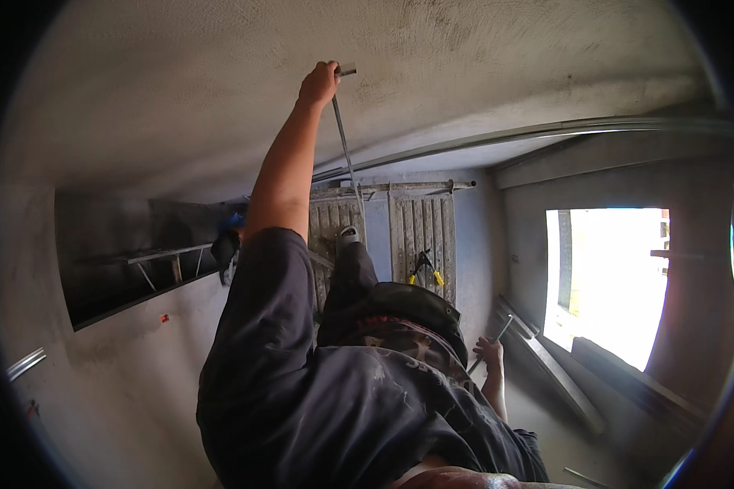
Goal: The person cuts metal studs with tin snips, positions them against the ceiling, and secures them using a power drill. The person works on a scaffold in a room under construction, handling metal studs and tools while other workers are present below.
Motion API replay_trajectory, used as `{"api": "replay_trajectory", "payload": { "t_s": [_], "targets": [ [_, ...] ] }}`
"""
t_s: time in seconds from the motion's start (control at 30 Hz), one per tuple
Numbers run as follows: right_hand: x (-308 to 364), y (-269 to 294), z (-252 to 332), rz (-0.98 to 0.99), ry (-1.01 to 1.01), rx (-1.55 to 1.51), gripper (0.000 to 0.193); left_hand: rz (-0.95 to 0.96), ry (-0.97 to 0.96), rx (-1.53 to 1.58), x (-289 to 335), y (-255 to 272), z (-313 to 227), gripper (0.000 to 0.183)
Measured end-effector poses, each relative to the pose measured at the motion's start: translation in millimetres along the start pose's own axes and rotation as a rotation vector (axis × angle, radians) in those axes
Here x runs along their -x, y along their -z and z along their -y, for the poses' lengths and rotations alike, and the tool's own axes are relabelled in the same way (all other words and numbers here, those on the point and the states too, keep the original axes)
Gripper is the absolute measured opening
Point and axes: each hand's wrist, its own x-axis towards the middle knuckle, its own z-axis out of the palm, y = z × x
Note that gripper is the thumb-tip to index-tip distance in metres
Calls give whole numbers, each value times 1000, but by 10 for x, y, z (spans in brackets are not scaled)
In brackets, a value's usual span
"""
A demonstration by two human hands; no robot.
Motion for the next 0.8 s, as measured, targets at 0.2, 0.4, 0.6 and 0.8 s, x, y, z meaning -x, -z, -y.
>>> {"api": "replay_trajectory", "payload": {
  "t_s": [0.2, 0.4, 0.6, 0.8],
  "targets": [
    [373, -330, 136, -47, -58, 12, 35, -116, -37, -15, -669, -481, 359, 24],
    [514, -469, 16, -74, -145, -25, 37, -70, -39, 29, -926, -681, 508, 33],
    [561, -536, 41, -116, -171, -2, 35, -207, -188, 258, -1038, -641, 751, 32],
    [497, -476, 88, -81, -165, 8, 42, -211, -144, 205, -1149, -646, 1018, 33]
  ]
}}
